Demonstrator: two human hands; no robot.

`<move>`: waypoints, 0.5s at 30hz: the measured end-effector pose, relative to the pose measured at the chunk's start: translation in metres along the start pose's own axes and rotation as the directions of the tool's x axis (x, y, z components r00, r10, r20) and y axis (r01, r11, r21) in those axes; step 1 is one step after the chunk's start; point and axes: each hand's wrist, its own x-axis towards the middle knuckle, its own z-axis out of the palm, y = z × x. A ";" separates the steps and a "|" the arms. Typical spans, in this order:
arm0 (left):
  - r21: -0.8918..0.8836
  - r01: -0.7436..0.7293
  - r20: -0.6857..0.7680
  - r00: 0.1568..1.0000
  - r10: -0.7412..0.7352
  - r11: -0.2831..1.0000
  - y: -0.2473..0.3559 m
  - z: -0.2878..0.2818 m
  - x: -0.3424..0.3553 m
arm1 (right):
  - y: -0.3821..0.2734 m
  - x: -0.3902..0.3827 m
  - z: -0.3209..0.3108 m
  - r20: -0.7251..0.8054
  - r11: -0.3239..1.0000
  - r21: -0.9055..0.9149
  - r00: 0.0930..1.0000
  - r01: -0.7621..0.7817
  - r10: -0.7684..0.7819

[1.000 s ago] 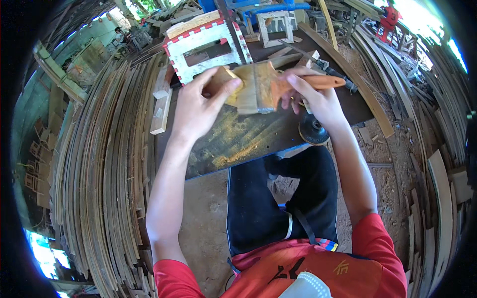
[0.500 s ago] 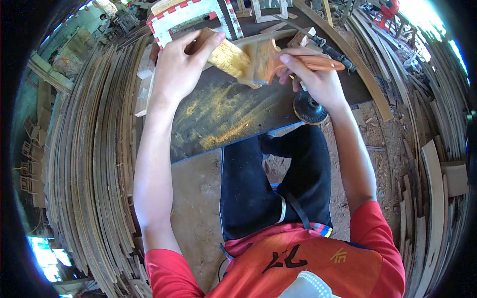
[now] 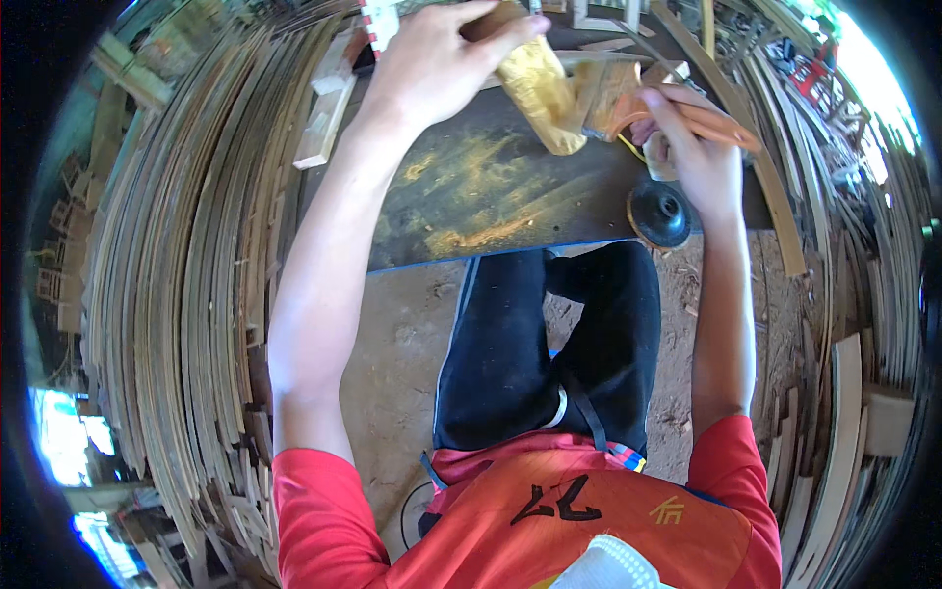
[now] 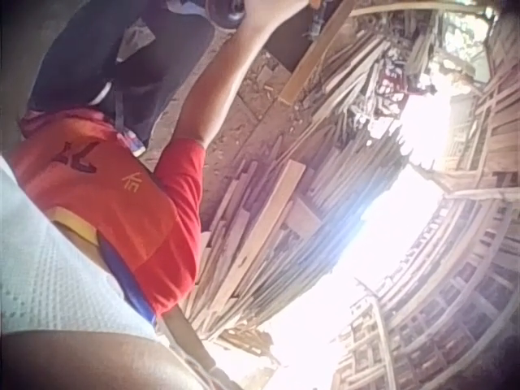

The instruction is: Sawing decorative grooves into a piece of wood and cleaning the surface with a brush.

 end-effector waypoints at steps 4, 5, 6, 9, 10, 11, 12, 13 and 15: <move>0.026 -0.102 0.028 0.994 0.101 0.994 -0.013 -0.001 0.003 | -0.004 0.002 0.010 -0.004 0.992 0.096 0.996 0.087 -0.087; 0.060 -0.155 -0.022 0.987 0.156 0.986 -0.014 0.000 0.005 | 0.002 0.010 0.009 -0.001 0.995 -0.021 0.996 0.093 -0.093; 0.091 -0.043 0.044 0.998 0.039 0.995 -0.008 -0.011 0.001 | 0.008 0.017 0.008 0.044 1.000 -0.001 0.999 0.009 -0.009; 0.159 -0.043 0.045 0.998 0.037 0.986 -0.041 -0.017 -0.003 | 0.000 0.021 0.012 0.104 0.959 -0.197 0.977 0.206 -0.189; 0.070 -0.277 -0.126 0.950 0.284 0.958 -0.060 -0.014 -0.009 | -0.016 0.017 0.023 0.059 0.973 -0.193 0.992 0.124 -0.114; 0.196 -0.279 -0.045 0.955 0.293 0.940 -0.060 -0.016 -0.009 | -0.030 0.011 0.026 0.014 0.979 -0.200 0.999 0.038 -0.036; 0.218 -0.307 -0.039 0.946 0.322 0.927 -0.059 -0.012 -0.007 | -0.037 0.009 0.029 -0.042 0.983 -0.184 0.999 0.012 -0.020; 0.224 -0.272 0.071 0.962 0.263 0.936 -0.044 -0.019 -0.011 | -0.036 0.007 0.029 -0.094 0.986 -0.167 0.996 -0.020 0.004; 0.301 -0.258 -0.045 0.958 0.284 0.918 -0.035 -0.015 -0.020 | -0.015 0.010 0.017 -0.102 0.994 -0.110 0.995 0.010 -0.022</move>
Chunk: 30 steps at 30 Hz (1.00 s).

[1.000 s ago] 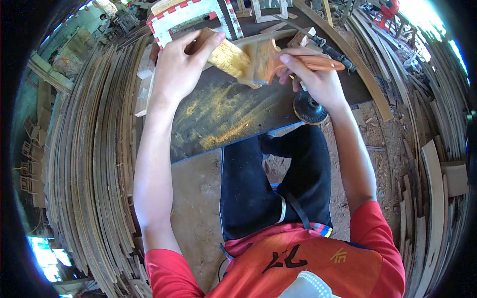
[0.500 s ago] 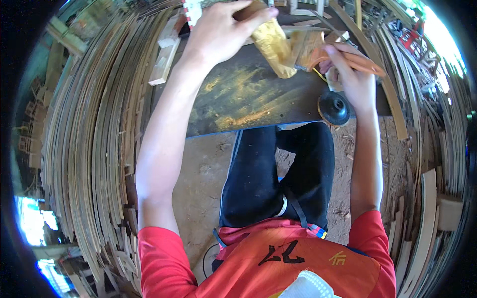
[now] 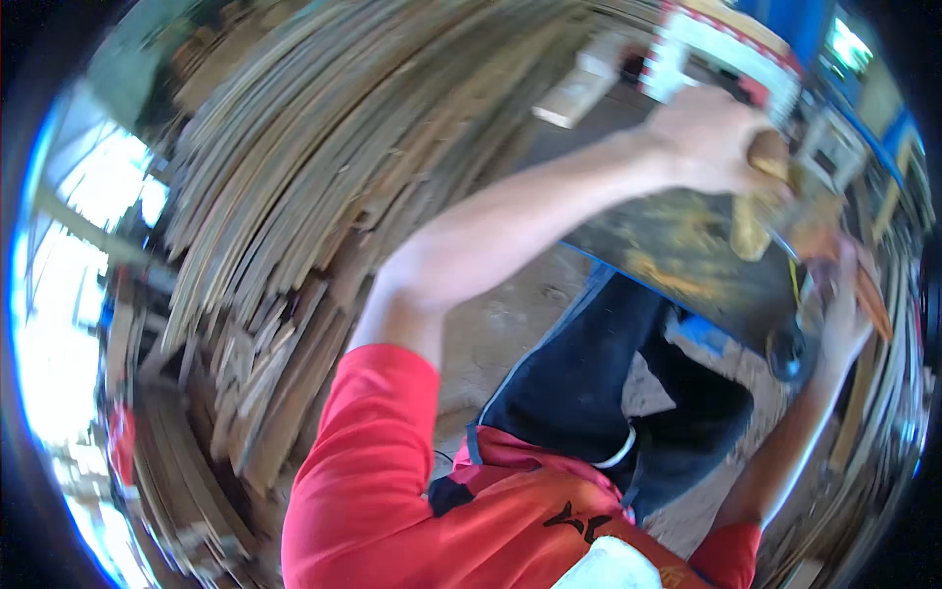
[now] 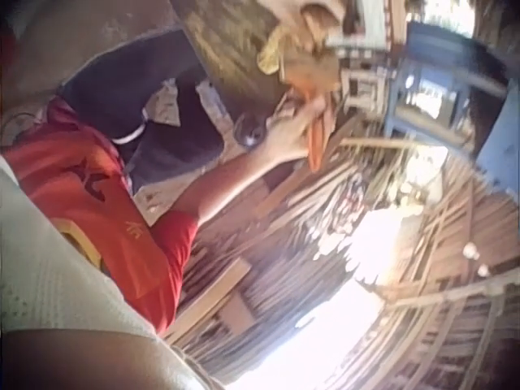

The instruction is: Sawing decorative grooves into a piece of wood and cleaning the surface with a brush.

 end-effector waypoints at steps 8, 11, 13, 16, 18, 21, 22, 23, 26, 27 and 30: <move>0.153 -0.055 -0.184 0.979 0.083 0.987 -0.026 -0.036 -0.015 | 0.015 -0.016 0.026 0.215 0.997 0.075 0.975 0.036 -0.052; 0.110 -0.045 -0.119 0.991 0.058 0.993 -0.025 -0.042 -0.015 | 0.016 -0.014 0.028 0.158 0.926 0.376 0.987 -0.021 -0.041; 0.128 0.012 -0.038 0.999 -0.007 0.992 -0.021 -0.048 -0.018 | 0.018 -0.013 0.039 0.226 0.916 0.402 0.970 -0.014 -0.085; 0.165 -0.012 -0.006 1.000 0.013 0.986 -0.028 -0.031 -0.012 | 0.015 -0.015 0.036 0.317 0.985 0.171 0.946 0.020 -0.074; 0.152 -0.018 0.025 1.000 0.014 0.988 -0.031 -0.030 -0.012 | 0.006 -0.023 0.043 0.135 0.971 0.229 0.990 -0.071 0.041; 0.142 -0.011 0.092 0.996 -0.002 0.990 -0.030 -0.035 -0.015 | 0.012 -0.015 0.042 0.155 0.938 0.334 0.987 -0.091 0.040; 0.137 -0.009 0.097 0.995 -0.005 0.991 -0.025 -0.037 -0.017 | 0.009 -0.016 0.045 0.129 0.922 0.376 0.991 -0.089 0.042; 0.130 0.003 0.132 0.991 -0.021 0.991 -0.020 -0.041 -0.019 | 0.013 -0.015 0.048 0.194 0.907 0.384 0.976 -0.172 0.103; 0.128 -0.029 0.121 0.992 0.014 0.991 -0.018 -0.031 -0.013 | 0.048 -0.005 0.044 0.289 0.960 0.241 0.955 -0.143 0.070; 0.093 -0.024 0.088 0.996 0.015 0.995 -0.021 -0.026 -0.011 | 0.045 -0.001 0.040 0.301 0.967 0.213 0.951 -0.141 0.073; 0.034 -0.014 0.168 0.986 0.008 0.999 -0.014 -0.025 0.001 | 0.032 0.004 0.021 0.150 0.878 0.453 0.984 -0.156 0.097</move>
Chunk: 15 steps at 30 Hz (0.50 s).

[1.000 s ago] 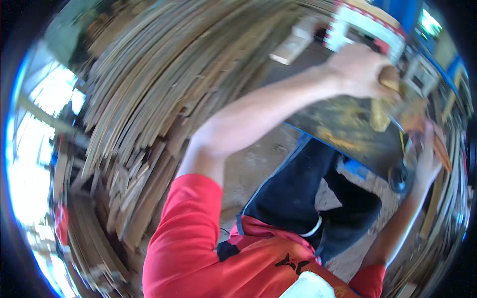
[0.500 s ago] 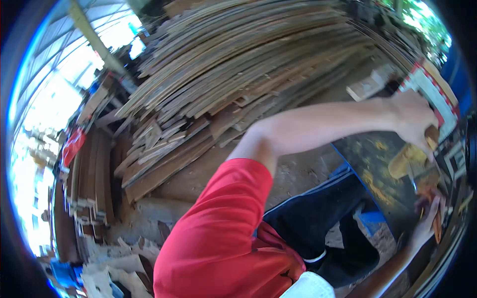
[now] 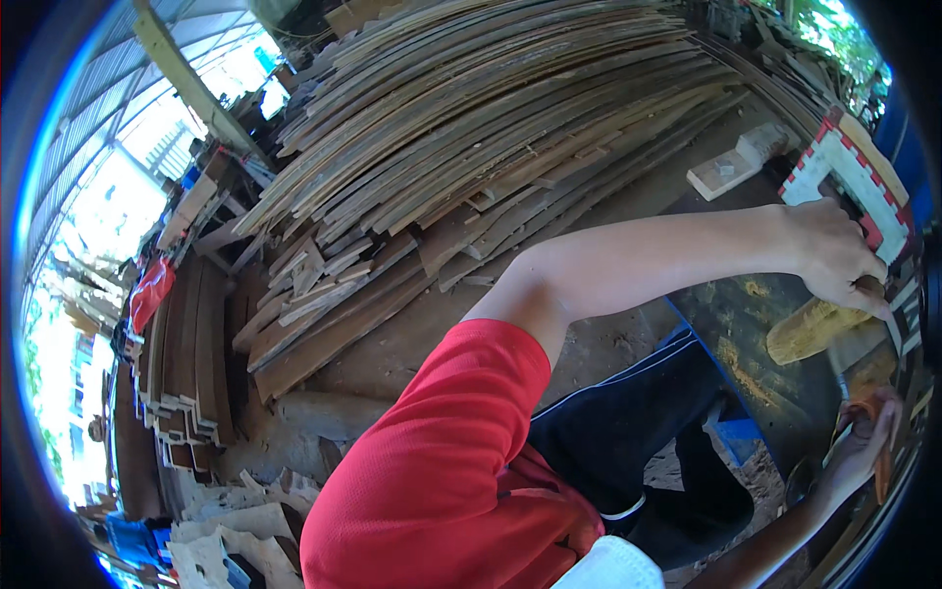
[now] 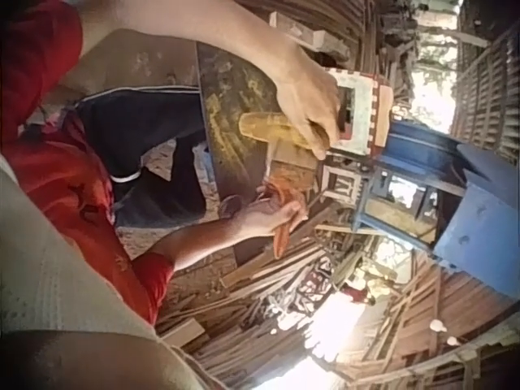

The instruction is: Sawing decorative grooves into a piece of wood and cleaning the surface with a brush.

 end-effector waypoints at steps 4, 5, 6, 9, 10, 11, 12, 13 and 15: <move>-0.095 -0.057 -0.012 0.998 0.056 0.994 0.009 0.009 0.020 | 0.019 0.003 -0.035 0.256 0.999 -0.046 0.966 -0.029 0.040; -0.087 -0.043 -0.015 0.999 0.042 0.995 0.008 0.013 0.025 | 0.029 -0.001 -0.037 0.175 0.983 -0.014 0.967 -0.185 0.185; -0.087 -0.031 -0.019 0.999 0.030 0.996 0.011 0.018 0.031 | 0.026 -0.007 -0.029 0.158 0.984 -0.027 0.971 -0.178 0.180; -0.115 -0.051 0.001 0.999 0.052 0.992 0.011 0.018 0.024 | 0.015 -0.022 0.006 0.153 0.862 -0.498 0.988 0.092 -0.017; -0.132 -0.065 -0.011 0.998 0.064 0.989 0.009 0.014 0.020 | 0.010 -0.022 0.009 0.142 0.857 -0.506 0.990 0.093 -0.023; -0.145 -0.030 0.003 1.000 0.031 0.989 0.010 0.009 0.015 | 0.005 -0.022 0.008 0.064 0.973 -0.231 0.998 0.029 -0.014; -0.155 -0.025 -0.013 1.000 0.023 0.988 0.010 0.006 0.009 | -0.003 -0.021 0.013 -0.010 0.997 0.070 1.000 -0.012 0.013; -0.127 -0.021 0.003 1.000 0.022 0.992 0.018 -0.002 0.007 | -0.027 -0.027 0.034 -0.104 0.994 0.103 0.994 0.047 -0.036; -0.149 -0.057 0.010 0.998 0.059 0.987 0.018 0.006 0.015 | -0.013 -0.030 0.032 -0.090 0.998 -0.060 0.996 0.006 -0.012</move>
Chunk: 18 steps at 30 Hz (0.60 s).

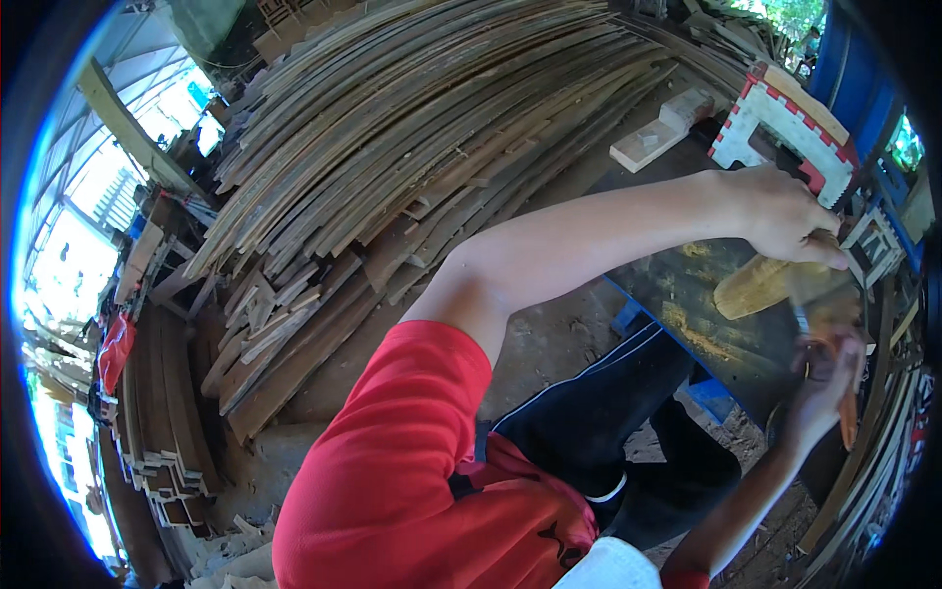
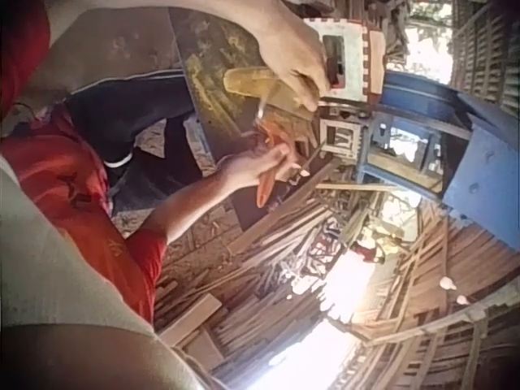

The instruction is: Sawing decorative grooves into a piece of wood and cleaning the surface with a brush.

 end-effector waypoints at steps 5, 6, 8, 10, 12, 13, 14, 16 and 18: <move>-0.023 0.059 -0.047 0.997 -0.060 0.998 -0.019 0.000 -0.005 | -0.001 -0.003 0.017 0.084 0.992 -0.128 0.996 0.004 0.006; -0.071 0.073 0.004 0.997 -0.073 0.995 -0.014 -0.003 -0.008 | -0.014 -0.004 0.022 0.070 0.998 0.055 0.997 0.036 -0.040; -0.032 0.056 0.006 0.998 -0.056 0.998 -0.009 -0.006 -0.011 | -0.023 -0.007 0.041 0.027 0.988 0.148 0.998 0.050 -0.055; 0.008 0.043 0.004 0.999 -0.043 0.999 -0.007 -0.008 -0.013 | -0.010 -0.004 0.037 0.016 0.984 0.177 0.999 0.028 -0.031; 0.009 0.127 0.005 0.992 -0.127 0.992 -0.015 -0.010 -0.012 | 0.005 0.002 0.024 0.096 0.998 0.038 0.995 -0.044 0.040; 0.012 0.124 -0.001 0.992 -0.124 0.992 -0.022 -0.013 -0.011 | 0.010 0.004 0.019 0.157 0.987 -0.114 0.979 -0.110 0.127; -0.036 0.099 -0.005 0.995 -0.100 0.994 -0.032 -0.013 -0.015 | 0.009 0.002 0.028 0.145 0.980 -0.190 0.986 -0.052 0.080; -0.118 0.080 -0.020 0.996 -0.083 0.990 -0.046 -0.014 -0.027 | -0.012 -0.009 0.060 0.133 1.000 0.009 0.991 -0.005 0.004; -0.111 0.111 -0.009 0.994 -0.112 0.988 -0.040 -0.015 -0.031 | -0.020 -0.010 0.070 0.074 0.976 0.212 0.994 0.058 -0.075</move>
